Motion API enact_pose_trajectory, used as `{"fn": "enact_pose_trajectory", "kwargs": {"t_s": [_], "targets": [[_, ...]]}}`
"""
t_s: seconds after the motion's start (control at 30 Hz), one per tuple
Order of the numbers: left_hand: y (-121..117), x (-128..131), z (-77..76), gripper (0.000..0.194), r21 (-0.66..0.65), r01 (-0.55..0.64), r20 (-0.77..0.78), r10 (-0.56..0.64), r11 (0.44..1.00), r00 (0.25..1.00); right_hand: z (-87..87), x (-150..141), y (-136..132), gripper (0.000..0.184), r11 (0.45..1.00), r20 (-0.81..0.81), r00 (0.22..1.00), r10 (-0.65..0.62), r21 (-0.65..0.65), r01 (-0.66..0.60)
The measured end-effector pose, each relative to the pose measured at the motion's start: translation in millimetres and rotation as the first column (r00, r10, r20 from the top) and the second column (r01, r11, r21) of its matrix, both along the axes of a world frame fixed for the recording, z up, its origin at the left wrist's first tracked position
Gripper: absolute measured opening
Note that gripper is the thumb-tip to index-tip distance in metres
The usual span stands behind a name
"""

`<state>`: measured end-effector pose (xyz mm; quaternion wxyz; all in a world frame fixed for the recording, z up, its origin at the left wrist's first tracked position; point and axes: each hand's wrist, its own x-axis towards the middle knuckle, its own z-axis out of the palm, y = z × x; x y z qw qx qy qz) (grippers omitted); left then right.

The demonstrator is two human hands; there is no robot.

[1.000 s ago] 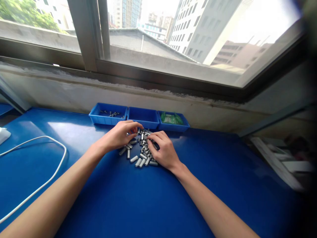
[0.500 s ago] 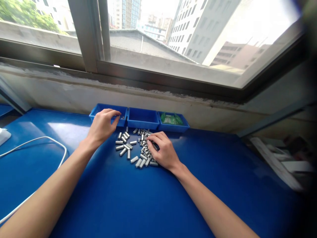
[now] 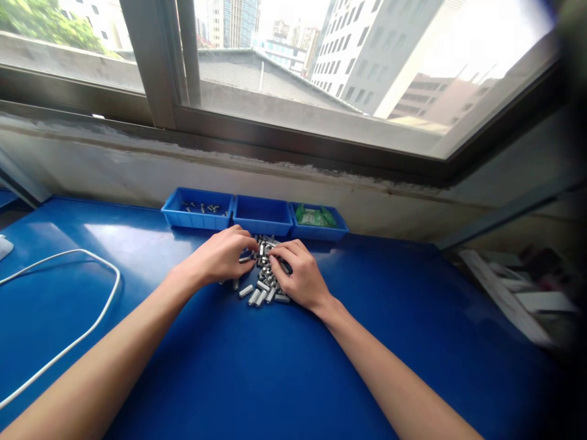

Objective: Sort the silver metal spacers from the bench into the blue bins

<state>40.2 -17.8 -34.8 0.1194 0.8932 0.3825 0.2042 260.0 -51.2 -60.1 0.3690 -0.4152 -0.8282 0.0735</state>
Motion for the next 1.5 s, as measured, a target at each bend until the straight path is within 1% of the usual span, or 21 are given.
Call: {"fn": "enact_pose_trajectory", "kwargs": {"t_s": [0.13,0.3,0.37,0.47,0.57,0.63,0.77,0.93,1.07,1.13,1.2,1.27,1.33,1.37,1.4,1.5], "targets": [[0,1,-2.0,0.014,-0.003,-0.03,-0.008,0.03,1.0,1.0,-0.1,0,0,0.014,1.0,0.005,1.0,0.002,-0.005,-0.002],[6,-1,-8.6,0.012,-0.008,0.016,0.034,-0.016,1.0,0.999,0.1,0,0,0.015,1.0,0.007,1.0,0.004,-0.013,-0.004],[8,-2,-11.6,0.013,0.004,0.025,0.047,-0.025,1.0,0.999,-0.1,0,0,0.014,1.0,0.003,1.0,0.008,-0.012,-0.008],[9,-3,-13.9,0.017,0.045,-0.004,0.044,0.002,0.999,0.999,0.0,0,0,0.015,1.0,0.001,1.0,0.008,-0.012,-0.008],[9,-4,-12.7,0.022,0.075,-0.049,0.057,0.044,0.996,0.997,0.5,0,-1,0.015,1.0,0.003,1.0,0.006,-0.016,-0.006],[9,-4,-10.6,0.024,0.081,-0.065,0.108,0.056,0.995,0.993,0.5,0,-1,0.014,1.0,0.003,1.0,0.006,-0.017,-0.006],[8,-3,-5.8,0.029,0.101,-0.035,0.197,0.015,0.994,0.98,-0.2,0,0,0.014,1.0,0.01,1.0,0.008,-0.013,-0.008],[6,0,-2.3,0.032,0.159,0.012,0.217,-0.047,0.987,0.975,-0.6,0,0,0.013,1.0,0.008,1.0,0.014,-0.021,-0.014],[7,-1,-0.2,0.029,0.172,0.0,0.212,-0.037,0.985,0.977,0.0,1,0,0.013,0.999,0.004,1.0,0.019,-0.025,-0.019],[8,-6,3.0,0.026,0.186,-0.069,0.214,0.028,0.98,0.976,0.3,0,0,0.013,0.999,0.0,1.0,0.022,-0.023,-0.022],[10,-15,7.6,0.023,0.219,-0.215,0.245,0.16,0.952,0.956,0.5,0,0,0.014,1.0,-0.005,1.0,0.022,-0.018,-0.022],[13,-28,11.6,0.021,0.252,-0.4,0.294,0.324,0.881,0.899,0.6,0,0,0.014,1.0,-0.008,1.0,0.019,-0.015,-0.02],[17,-41,12.3,0.022,0.269,-0.537,0.321,0.452,0.799,0.832,0.6,0,0,0.014,1.0,-0.011,1.0,0.019,-0.014,-0.02],[19,-47,11.1,0.024,0.265,-0.568,0.31,0.489,0.779,0.815,0.6,0,0,0.014,1.0,-0.012,1.0,0.02,-0.014,-0.02],[21,-52,9.0,0.026,0.258,-0.58,0.295,0.509,0.773,0.809,0.6,0,0,0.014,1.0,-0.013,1.0,0.02,-0.015,-0.021],[24,-57,1.6,0.025,0.268,-0.577,0.287,0.508,0.771,0.812,0.6,-1,0,0.013,1.0,-0.016,1.0,0.018,-0.014,-0.018]]}}
